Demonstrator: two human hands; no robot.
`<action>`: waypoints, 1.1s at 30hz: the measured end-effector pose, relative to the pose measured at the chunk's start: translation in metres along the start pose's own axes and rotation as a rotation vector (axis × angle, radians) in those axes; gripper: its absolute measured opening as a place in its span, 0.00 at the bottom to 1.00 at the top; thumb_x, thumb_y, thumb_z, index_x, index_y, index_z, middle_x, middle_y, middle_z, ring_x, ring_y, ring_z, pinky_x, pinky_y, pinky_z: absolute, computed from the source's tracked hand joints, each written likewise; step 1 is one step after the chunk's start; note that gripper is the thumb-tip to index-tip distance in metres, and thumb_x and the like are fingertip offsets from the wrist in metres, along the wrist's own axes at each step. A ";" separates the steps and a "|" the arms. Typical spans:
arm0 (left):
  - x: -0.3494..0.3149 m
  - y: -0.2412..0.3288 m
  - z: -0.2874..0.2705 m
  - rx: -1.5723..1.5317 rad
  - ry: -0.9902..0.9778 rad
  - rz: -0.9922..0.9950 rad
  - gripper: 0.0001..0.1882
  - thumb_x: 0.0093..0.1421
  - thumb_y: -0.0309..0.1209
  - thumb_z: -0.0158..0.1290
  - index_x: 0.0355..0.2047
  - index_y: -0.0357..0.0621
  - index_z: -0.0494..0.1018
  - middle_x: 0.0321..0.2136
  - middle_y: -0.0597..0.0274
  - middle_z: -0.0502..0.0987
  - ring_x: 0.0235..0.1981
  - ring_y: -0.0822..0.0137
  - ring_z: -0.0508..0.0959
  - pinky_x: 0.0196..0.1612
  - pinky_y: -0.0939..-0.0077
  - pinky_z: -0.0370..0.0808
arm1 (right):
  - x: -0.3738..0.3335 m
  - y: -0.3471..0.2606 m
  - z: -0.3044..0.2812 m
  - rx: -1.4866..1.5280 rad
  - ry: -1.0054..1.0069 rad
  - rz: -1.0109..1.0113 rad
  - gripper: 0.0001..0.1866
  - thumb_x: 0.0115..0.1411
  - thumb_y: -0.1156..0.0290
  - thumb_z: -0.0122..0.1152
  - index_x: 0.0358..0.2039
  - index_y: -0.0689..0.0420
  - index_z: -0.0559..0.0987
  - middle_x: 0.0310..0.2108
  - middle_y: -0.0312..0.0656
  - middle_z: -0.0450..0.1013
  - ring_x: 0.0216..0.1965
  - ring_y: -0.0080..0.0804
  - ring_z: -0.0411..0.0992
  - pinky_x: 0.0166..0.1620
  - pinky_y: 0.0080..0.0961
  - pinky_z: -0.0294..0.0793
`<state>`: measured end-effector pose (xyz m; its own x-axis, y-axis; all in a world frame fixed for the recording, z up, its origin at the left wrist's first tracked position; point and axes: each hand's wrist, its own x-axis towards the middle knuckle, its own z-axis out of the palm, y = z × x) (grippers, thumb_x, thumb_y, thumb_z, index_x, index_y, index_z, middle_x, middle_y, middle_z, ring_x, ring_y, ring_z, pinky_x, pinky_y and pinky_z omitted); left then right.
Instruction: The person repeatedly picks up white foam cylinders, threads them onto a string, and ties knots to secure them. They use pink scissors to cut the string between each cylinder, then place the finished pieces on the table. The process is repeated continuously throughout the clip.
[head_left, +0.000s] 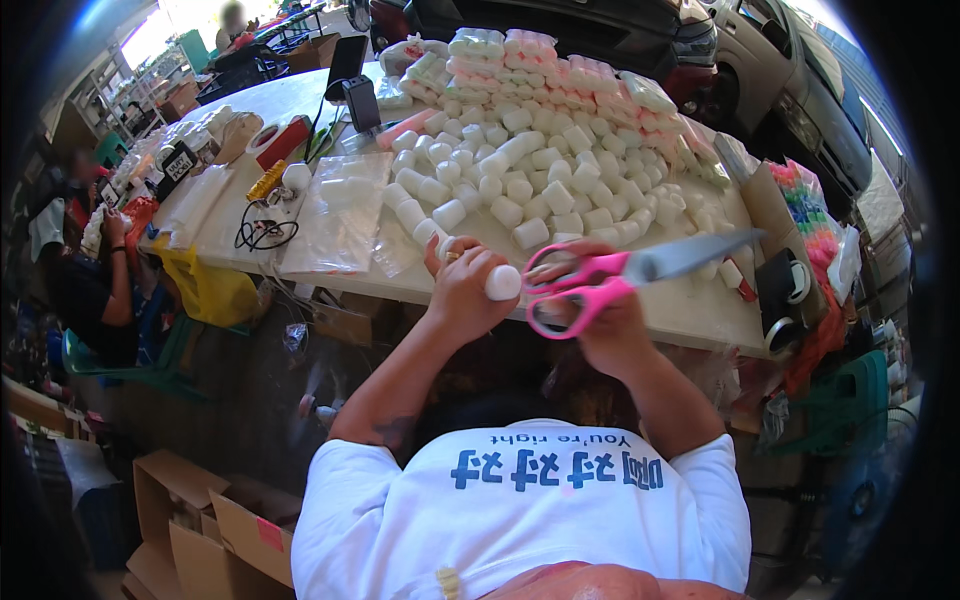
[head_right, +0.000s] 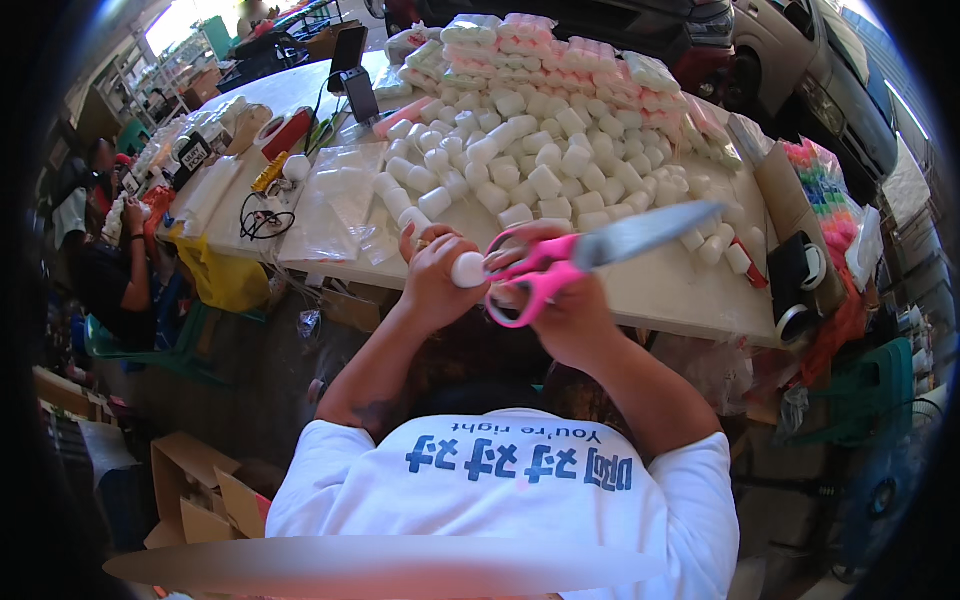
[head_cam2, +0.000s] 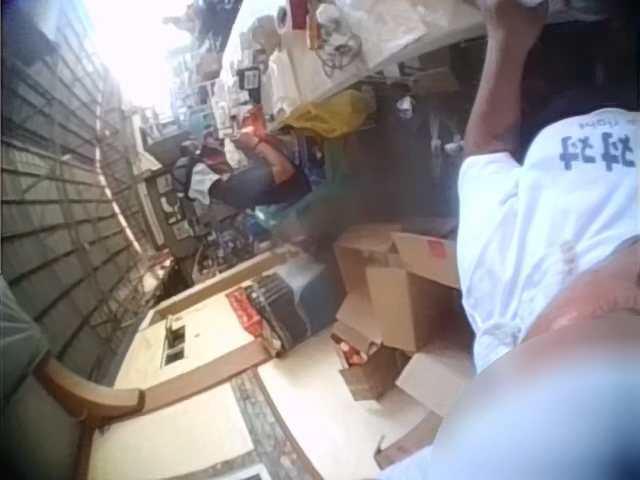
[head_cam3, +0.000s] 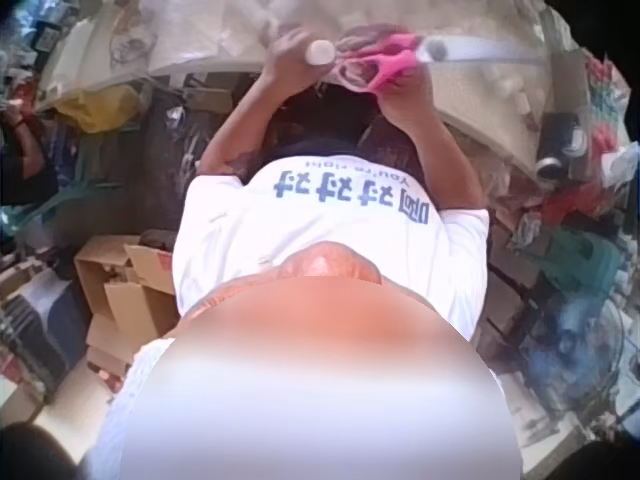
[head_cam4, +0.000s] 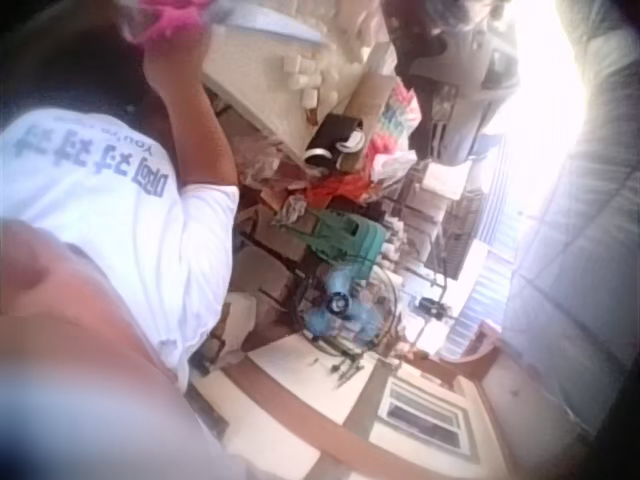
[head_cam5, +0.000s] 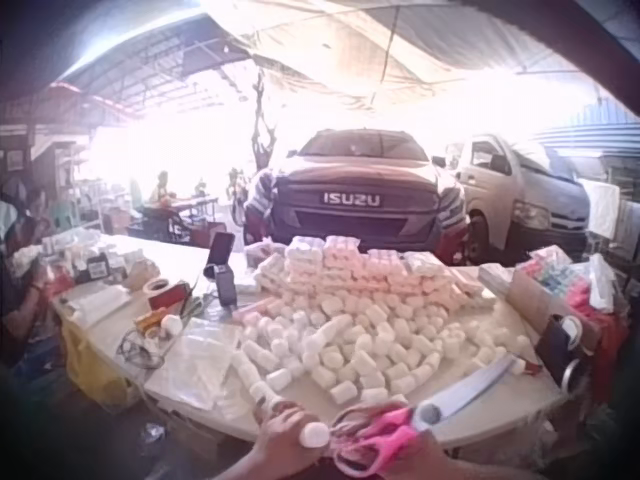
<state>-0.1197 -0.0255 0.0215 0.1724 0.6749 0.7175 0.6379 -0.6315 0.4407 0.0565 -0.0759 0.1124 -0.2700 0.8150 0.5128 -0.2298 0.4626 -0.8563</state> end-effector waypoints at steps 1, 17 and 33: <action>-0.001 -0.001 0.000 0.033 0.011 -0.003 0.15 0.39 0.33 0.64 0.30 0.51 0.73 0.30 0.64 0.77 0.41 0.56 0.77 0.61 0.45 0.45 | 0.000 0.003 -0.004 0.079 0.043 -0.118 0.30 0.56 0.70 0.68 0.55 0.52 0.63 0.43 0.41 0.73 0.48 0.34 0.72 0.52 0.31 0.72; 0.009 -0.015 -0.001 -0.892 0.133 -0.469 0.12 0.57 0.38 0.58 0.39 0.48 0.72 0.37 0.60 0.76 0.47 0.65 0.74 0.57 0.64 0.62 | -0.053 0.053 -0.041 0.299 -0.203 0.457 0.23 0.60 0.74 0.61 0.54 0.57 0.65 0.32 0.36 0.70 0.32 0.24 0.71 0.40 0.25 0.74; 0.019 -0.028 -0.011 -1.713 0.479 -0.669 0.35 0.62 0.60 0.44 0.62 0.54 0.57 0.55 0.48 0.66 0.54 0.48 0.71 0.58 0.52 0.70 | -0.044 0.096 0.004 0.241 -0.487 0.703 0.31 0.62 0.41 0.50 0.47 0.59 0.70 0.22 0.34 0.67 0.22 0.21 0.66 0.28 0.18 0.67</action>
<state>-0.1428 0.0011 0.0291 -0.1388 0.9769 0.1624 -0.8755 -0.1977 0.4410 0.0427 -0.0693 0.0078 -0.7781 0.6185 -0.1101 -0.0368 -0.2198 -0.9748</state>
